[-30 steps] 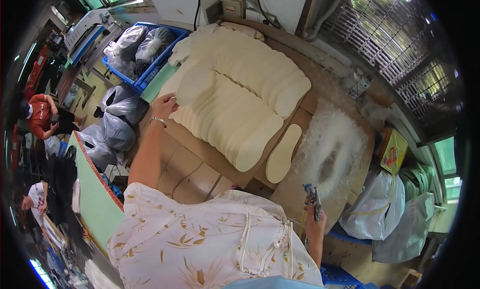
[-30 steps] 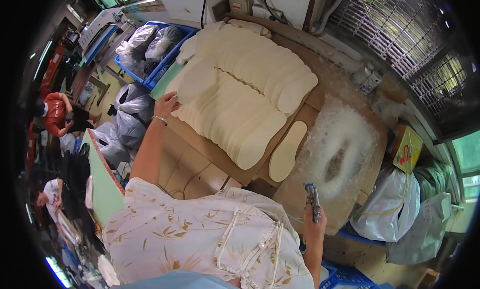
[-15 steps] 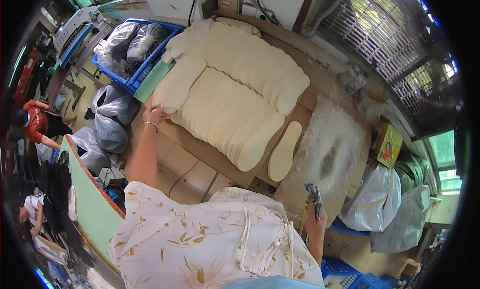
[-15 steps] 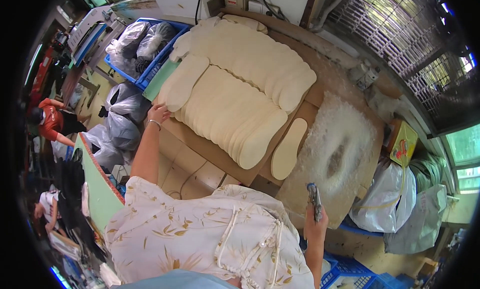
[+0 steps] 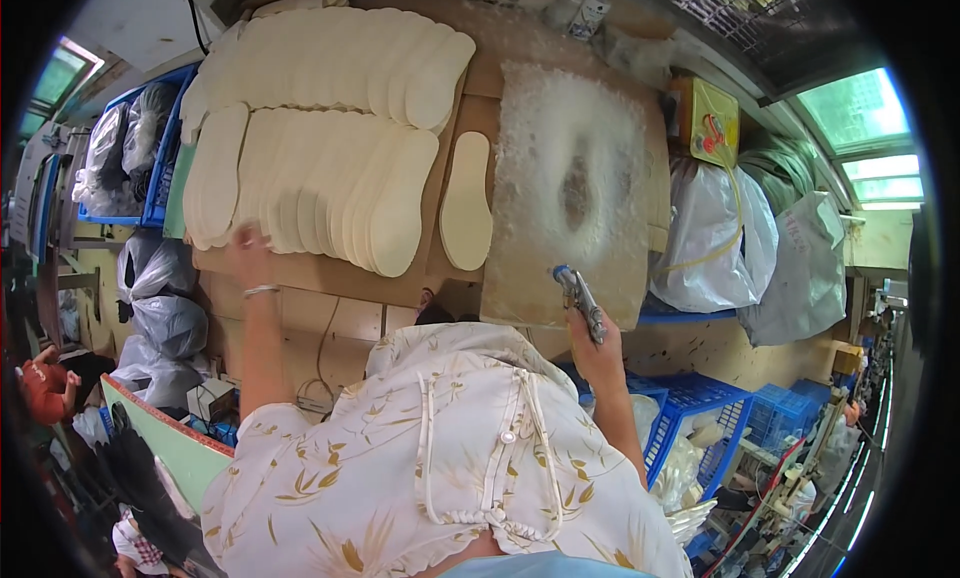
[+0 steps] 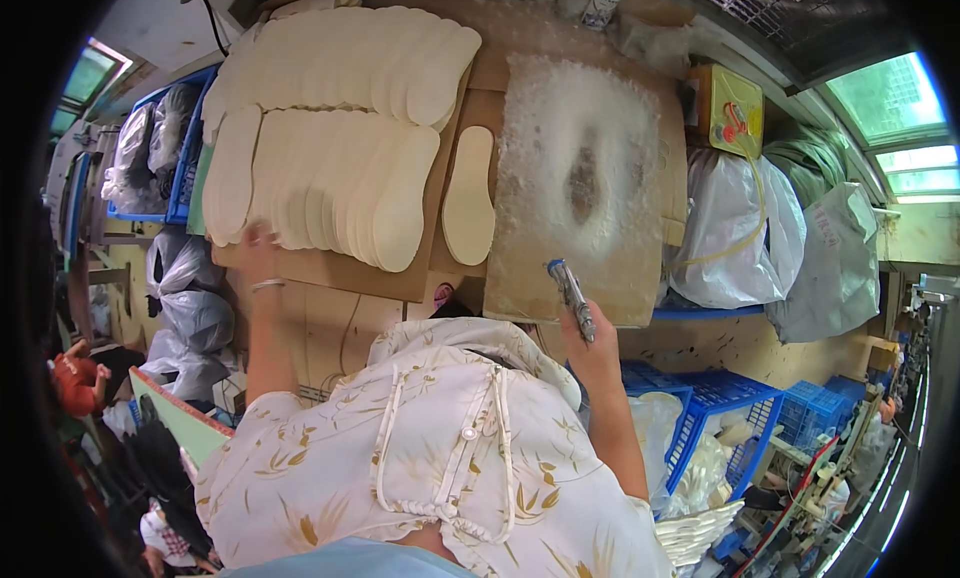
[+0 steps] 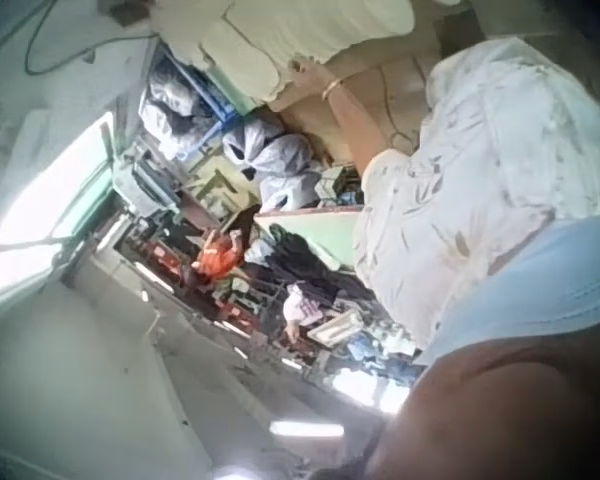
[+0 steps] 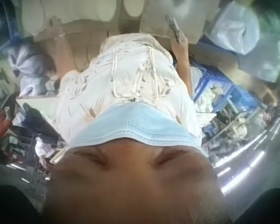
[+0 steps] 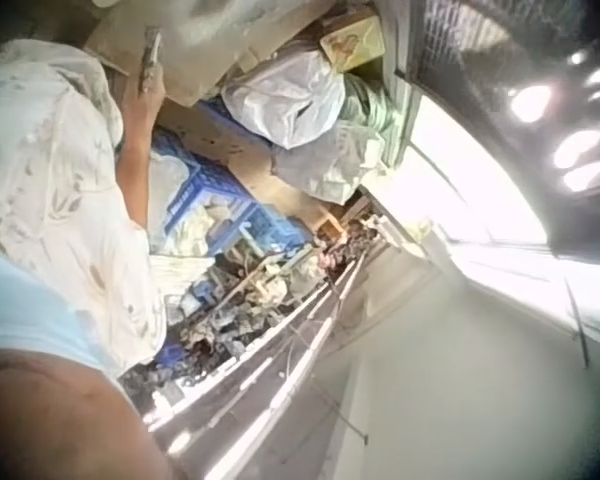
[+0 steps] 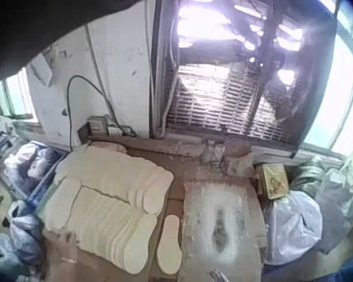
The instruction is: Applying adhesive spray to shoe insoles and organizing them.
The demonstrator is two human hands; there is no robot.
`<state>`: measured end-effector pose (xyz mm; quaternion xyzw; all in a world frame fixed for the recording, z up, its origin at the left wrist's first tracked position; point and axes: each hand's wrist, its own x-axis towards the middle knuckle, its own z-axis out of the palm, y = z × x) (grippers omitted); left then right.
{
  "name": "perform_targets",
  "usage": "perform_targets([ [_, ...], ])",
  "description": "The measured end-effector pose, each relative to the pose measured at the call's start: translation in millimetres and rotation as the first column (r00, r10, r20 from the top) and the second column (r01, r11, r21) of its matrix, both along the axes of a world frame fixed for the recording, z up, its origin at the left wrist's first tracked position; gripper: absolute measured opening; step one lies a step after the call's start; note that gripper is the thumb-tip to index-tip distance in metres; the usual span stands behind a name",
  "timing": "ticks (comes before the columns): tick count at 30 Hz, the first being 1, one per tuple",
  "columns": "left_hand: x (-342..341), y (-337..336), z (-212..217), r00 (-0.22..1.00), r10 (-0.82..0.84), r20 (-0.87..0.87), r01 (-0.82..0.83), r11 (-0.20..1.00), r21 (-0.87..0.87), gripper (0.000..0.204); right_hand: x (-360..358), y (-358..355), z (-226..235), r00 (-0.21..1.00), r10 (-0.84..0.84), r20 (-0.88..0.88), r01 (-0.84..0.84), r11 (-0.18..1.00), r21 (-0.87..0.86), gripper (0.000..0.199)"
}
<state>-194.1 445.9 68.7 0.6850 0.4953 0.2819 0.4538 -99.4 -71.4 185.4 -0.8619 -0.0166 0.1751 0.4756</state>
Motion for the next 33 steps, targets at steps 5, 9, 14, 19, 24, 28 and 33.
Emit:
perform_targets([
  [5,70,-192,-42,0.759,-0.625,-0.18,0.62,0.779,-0.091,0.036,6,-12,3,0.999,0.046,-0.009,-0.046,0.999,0.021,0.025],
  [9,108,-252,-48,0.791,-0.548,-0.273,0.518,0.836,-0.18,0.043,13,-26,7,0.998,0.064,0.008,-0.064,0.998,0.023,0.025],
  [14,132,-282,-38,0.693,-0.371,-0.618,0.352,0.923,-0.158,0.067,23,-56,-1,0.996,0.083,0.014,-0.084,0.996,0.03,0.025],
  [19,145,-295,-28,0.664,-0.299,-0.685,0.282,0.949,-0.141,0.063,36,-81,-3,0.994,0.102,-0.039,-0.099,0.993,0.062,0.024],
  [24,146,-306,-13,0.772,-0.244,-0.587,0.231,0.968,-0.098,0.054,46,-116,-15,0.993,0.104,-0.064,-0.098,0.991,0.09,0.024],
  [28,139,-300,-9,0.972,-0.224,-0.072,0.225,0.974,0.011,0.033,56,-141,-19,0.986,0.104,-0.13,-0.082,0.983,0.165,0.023],
  [33,184,-348,31,0.882,-0.256,0.395,0.368,0.898,-0.239,0.023,61,-167,-13,0.995,0.075,-0.071,-0.065,0.989,0.133,0.023],
])
